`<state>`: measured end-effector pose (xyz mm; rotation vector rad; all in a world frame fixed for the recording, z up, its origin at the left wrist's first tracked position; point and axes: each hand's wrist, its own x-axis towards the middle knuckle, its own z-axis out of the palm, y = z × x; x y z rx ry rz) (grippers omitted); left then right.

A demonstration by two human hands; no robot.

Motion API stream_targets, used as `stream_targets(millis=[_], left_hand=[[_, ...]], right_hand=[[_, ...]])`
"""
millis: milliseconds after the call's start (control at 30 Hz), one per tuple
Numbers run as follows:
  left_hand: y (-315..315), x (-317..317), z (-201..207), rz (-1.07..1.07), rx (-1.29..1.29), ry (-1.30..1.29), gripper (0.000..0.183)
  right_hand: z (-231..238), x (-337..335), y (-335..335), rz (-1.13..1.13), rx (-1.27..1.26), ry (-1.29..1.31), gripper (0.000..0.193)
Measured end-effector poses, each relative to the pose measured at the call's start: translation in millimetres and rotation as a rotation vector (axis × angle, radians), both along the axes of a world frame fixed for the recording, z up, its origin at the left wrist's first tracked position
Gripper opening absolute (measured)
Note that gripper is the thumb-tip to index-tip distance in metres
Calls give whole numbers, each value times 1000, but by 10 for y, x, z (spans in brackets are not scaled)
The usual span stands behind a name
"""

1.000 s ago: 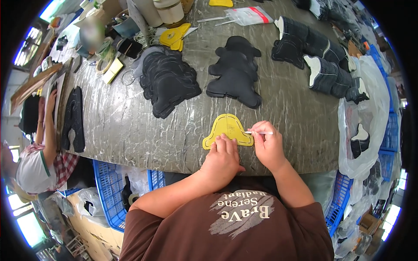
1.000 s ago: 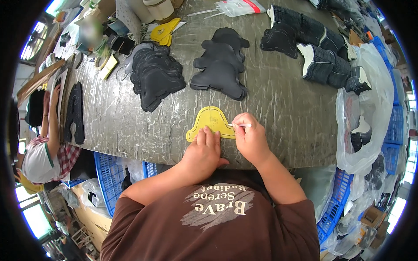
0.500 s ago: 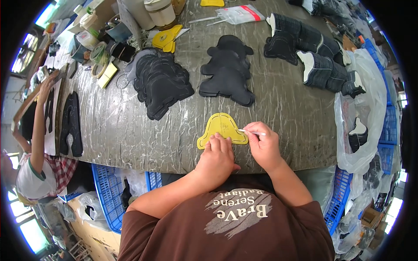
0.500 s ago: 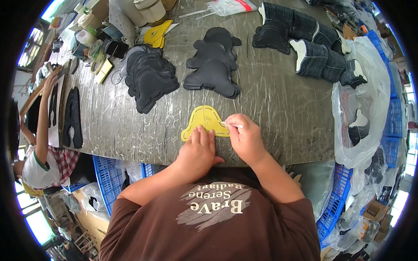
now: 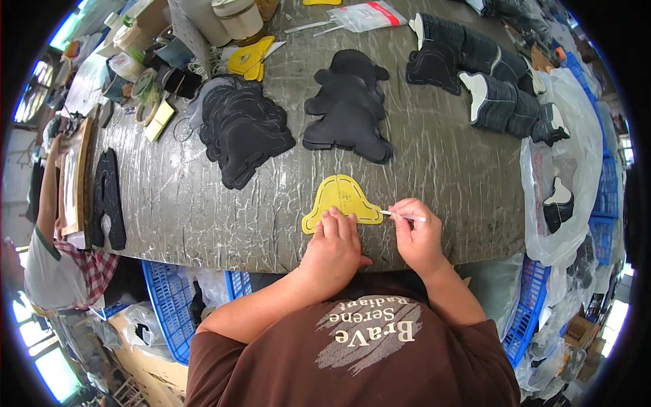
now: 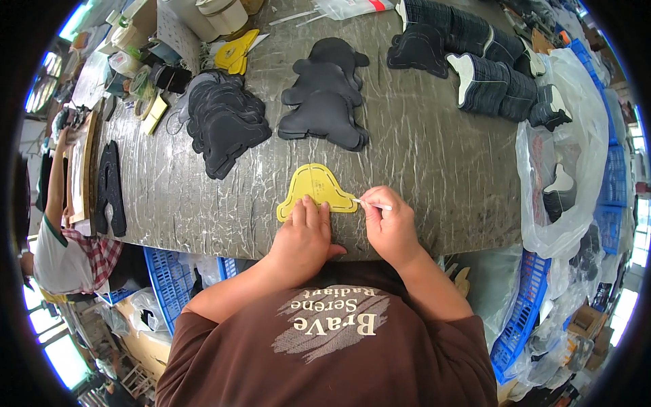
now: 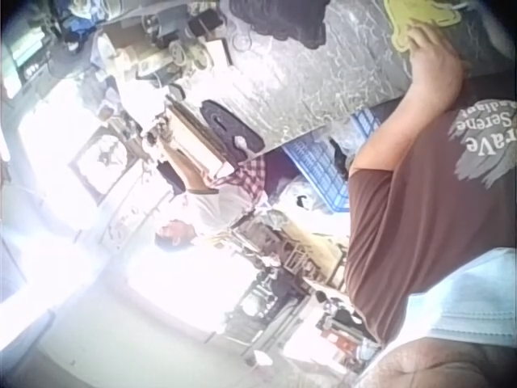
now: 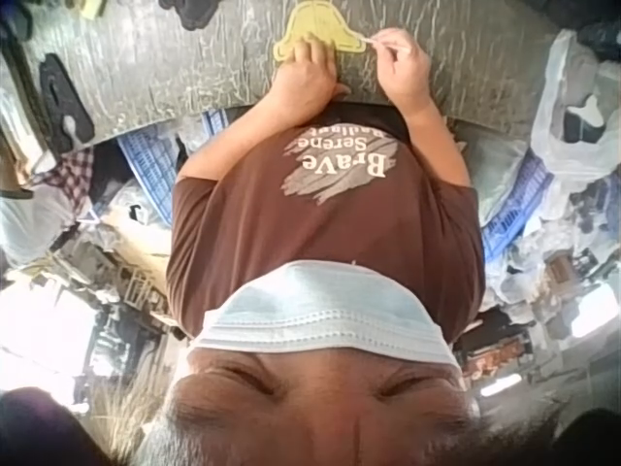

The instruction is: Tracing pattern outlines onto shoe components using yellow templates and a marking pen.

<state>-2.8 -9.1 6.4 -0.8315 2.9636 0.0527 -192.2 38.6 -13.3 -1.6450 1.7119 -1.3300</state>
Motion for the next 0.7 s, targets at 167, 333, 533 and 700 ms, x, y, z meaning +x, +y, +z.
stream_targets(millis=[167,333,533,700], left_hand=[[4,-3,-3,8,4,-23,83],[-7,-9,11,3,-14,-20,80],[-545,-36,205,11,322,0,20],[-1176,-28,88,227,812,171,18]], right_hand=[[81,82,46,-7,-23,42,16],[126,162,48,16,-67,130,18],[131,98,32,-34,37,95,15],[184,39,-76,-26,191,35,8]])
